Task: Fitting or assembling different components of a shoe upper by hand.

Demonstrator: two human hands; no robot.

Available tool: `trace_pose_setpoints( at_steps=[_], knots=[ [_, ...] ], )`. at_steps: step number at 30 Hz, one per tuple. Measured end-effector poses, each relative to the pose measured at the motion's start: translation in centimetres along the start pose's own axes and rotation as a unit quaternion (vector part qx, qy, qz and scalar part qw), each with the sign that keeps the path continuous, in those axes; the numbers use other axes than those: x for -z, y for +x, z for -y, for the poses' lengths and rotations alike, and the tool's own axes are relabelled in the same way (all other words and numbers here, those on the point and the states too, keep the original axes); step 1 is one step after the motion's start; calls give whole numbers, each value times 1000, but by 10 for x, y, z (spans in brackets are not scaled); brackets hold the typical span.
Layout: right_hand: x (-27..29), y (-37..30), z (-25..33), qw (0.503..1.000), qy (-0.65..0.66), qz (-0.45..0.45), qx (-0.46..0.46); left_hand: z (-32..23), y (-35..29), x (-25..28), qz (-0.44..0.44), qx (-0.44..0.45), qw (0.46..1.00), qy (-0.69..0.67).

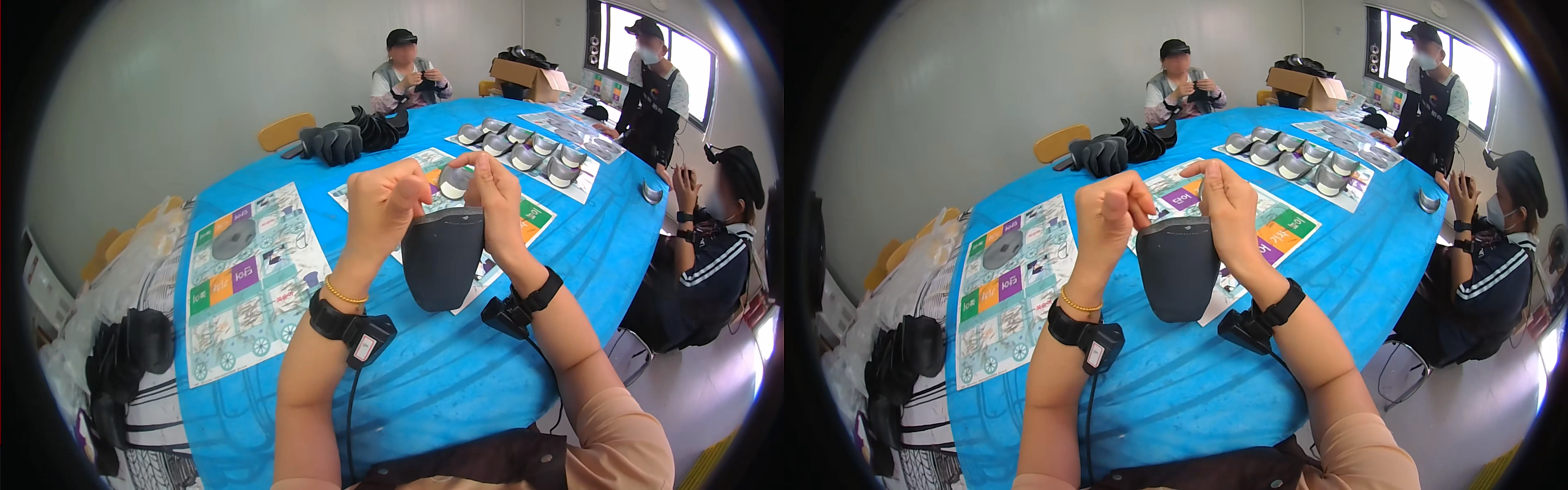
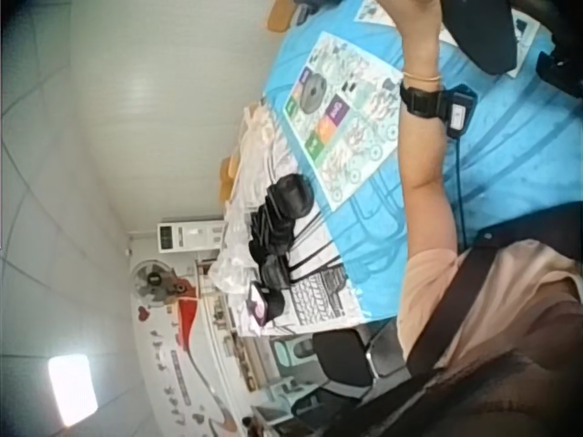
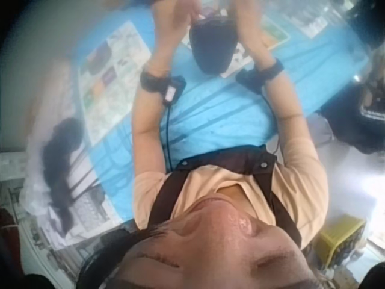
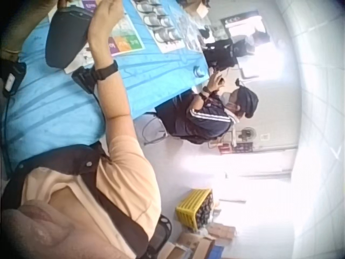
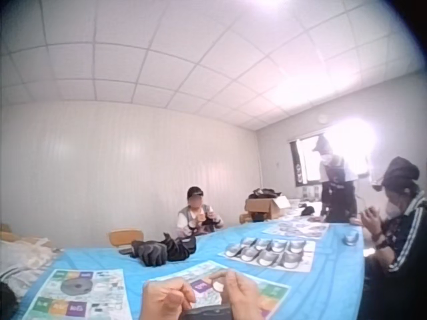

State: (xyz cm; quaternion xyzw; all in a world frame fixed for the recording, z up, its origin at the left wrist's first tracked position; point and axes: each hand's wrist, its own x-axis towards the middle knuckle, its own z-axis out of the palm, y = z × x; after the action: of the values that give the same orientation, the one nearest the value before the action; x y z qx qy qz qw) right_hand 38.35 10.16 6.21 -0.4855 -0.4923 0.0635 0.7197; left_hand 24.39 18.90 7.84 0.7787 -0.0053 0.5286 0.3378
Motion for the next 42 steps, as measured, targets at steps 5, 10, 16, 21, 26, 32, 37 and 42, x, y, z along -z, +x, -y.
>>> trace_pose_setpoints(
  at_steps=[5,10,16,21,26,32,37,42],
  knots=[
    [0,0,-3,999,38,26,-25,6,0,-8,48,-20,998,44],
    [-2,-1,-5,997,58,31,-40,3,0,-15,-6,-4,1000,-5],
    [-1,1,-9,996,76,27,-34,10,-2,-10,55,27,998,-30],
    [-12,-3,-28,999,30,9,25,6,-4,-16,-36,-108,992,51],
    [-18,-1,-37,992,118,-13,-37,14,-3,-3,-104,-28,988,107],
    [-13,-4,-45,993,68,42,-90,29,-6,-7,-236,-80,966,68],
    [-13,0,-55,904,219,260,-258,20,-6,12,-266,-106,956,63],
    [-19,-22,-50,648,557,404,-327,-8,-7,18,-276,-162,947,39]
  ],
)
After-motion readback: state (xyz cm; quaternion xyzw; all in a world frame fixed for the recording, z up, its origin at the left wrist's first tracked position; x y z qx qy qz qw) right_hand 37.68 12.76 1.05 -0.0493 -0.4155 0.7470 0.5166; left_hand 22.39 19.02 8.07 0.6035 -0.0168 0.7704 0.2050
